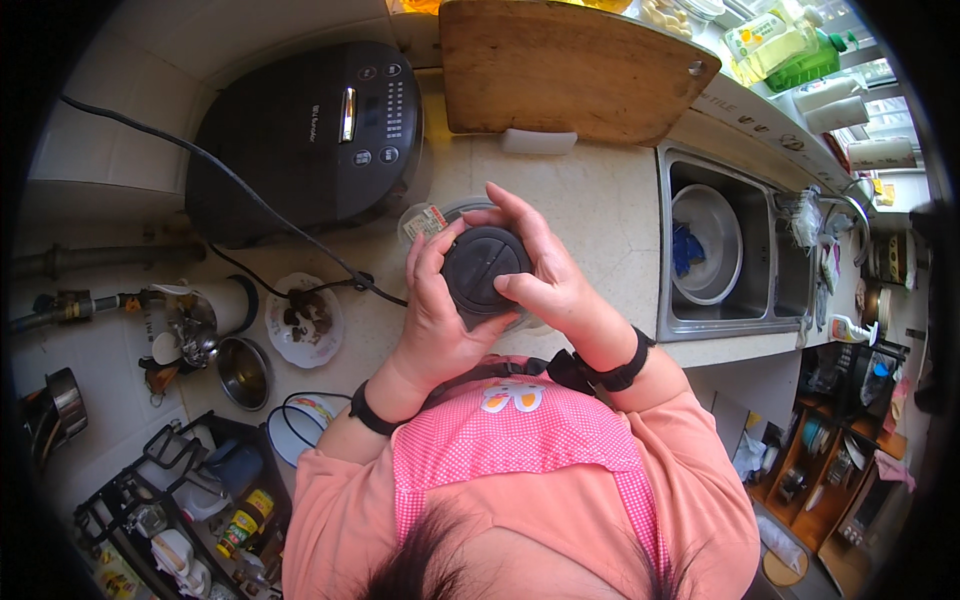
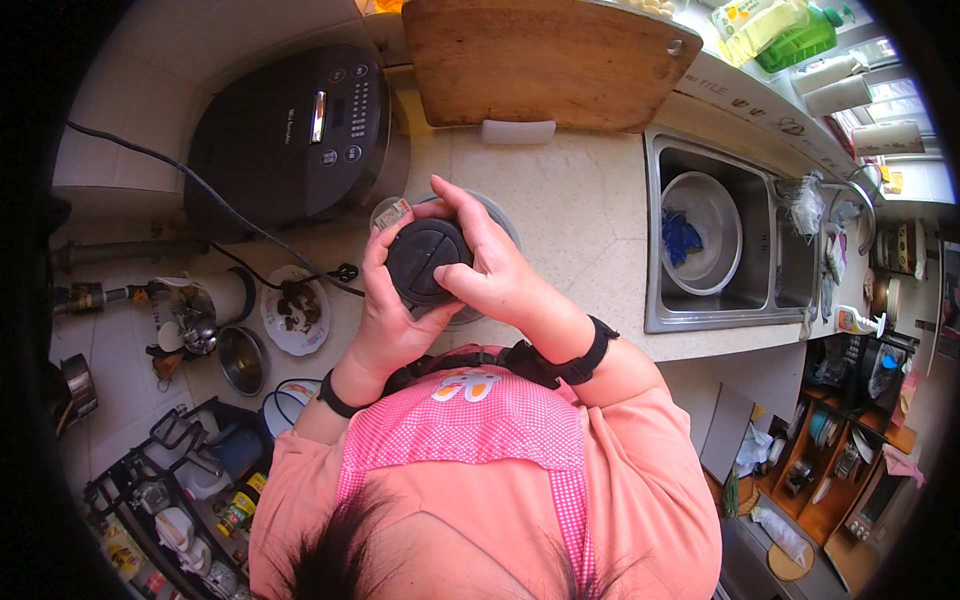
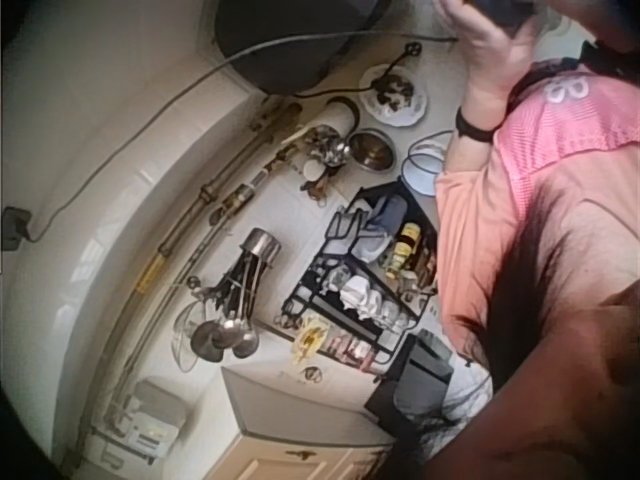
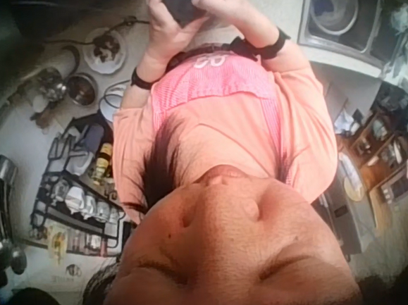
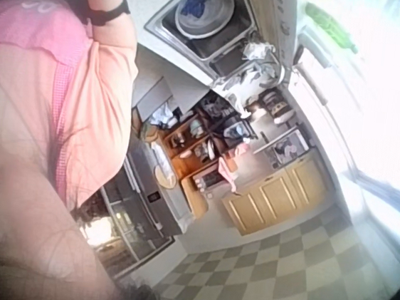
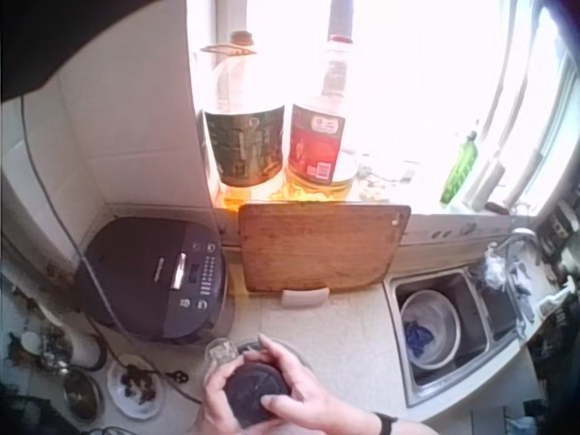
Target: The person retrieves a blender jar and motor base from a cabinet, assembles the blade assembly into the jar, places the lid on the jar, and plugs the motor into a wall outlet. The person then removes the plug and returns the motor base to the cabinet.
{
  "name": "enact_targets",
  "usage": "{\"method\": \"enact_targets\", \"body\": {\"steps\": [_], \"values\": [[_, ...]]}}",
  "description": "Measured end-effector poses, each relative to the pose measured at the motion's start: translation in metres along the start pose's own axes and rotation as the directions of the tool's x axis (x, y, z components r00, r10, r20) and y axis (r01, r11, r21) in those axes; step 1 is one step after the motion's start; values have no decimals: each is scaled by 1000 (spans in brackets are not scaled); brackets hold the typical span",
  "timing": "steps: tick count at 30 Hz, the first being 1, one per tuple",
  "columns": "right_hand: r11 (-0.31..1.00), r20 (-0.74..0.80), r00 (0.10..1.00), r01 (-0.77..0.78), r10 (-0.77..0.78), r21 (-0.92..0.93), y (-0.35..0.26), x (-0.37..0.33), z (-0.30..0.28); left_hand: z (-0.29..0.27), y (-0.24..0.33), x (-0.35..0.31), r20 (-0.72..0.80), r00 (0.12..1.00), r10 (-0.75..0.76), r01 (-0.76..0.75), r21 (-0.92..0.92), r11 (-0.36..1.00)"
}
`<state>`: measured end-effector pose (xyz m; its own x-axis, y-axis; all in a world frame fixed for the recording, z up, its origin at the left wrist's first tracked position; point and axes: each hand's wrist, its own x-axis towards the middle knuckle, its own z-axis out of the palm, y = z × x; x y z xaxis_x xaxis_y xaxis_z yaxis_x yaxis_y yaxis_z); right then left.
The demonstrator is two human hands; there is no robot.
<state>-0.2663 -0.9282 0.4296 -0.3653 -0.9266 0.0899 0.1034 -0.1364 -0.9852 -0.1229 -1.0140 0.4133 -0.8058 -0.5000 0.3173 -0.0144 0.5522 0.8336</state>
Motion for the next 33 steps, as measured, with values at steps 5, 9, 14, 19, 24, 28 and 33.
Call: {"method": "enact_targets", "body": {"steps": [5,9,14,19,24,28,33], "values": [[999,-8,1000,-25,25,23,1,0,3,0,-2,-1,-7,1000,10,-10,8,1000],[996,9,998,-58,58,71,-1,0,-2,-1,-1,-1,-4,1000,26,-26,33,999],[995,27,998,-59,57,77,-1,1,-4,-4,1,1,6,994,106,-105,151,983],[975,-23,982,-181,185,130,-12,8,-2,-5,1,3,9,992,123,-123,149,981],[965,-40,968,-249,246,-79,-19,18,2,-5,2,2,1,997,81,-80,113,990],[952,-55,968,-249,243,-178,-18,20,6,-5,2,3,-9,992,128,-125,152,980],[948,-75,976,-217,205,-231,-16,20,7,-5,2,3,5,993,117,-116,147,982]]}}
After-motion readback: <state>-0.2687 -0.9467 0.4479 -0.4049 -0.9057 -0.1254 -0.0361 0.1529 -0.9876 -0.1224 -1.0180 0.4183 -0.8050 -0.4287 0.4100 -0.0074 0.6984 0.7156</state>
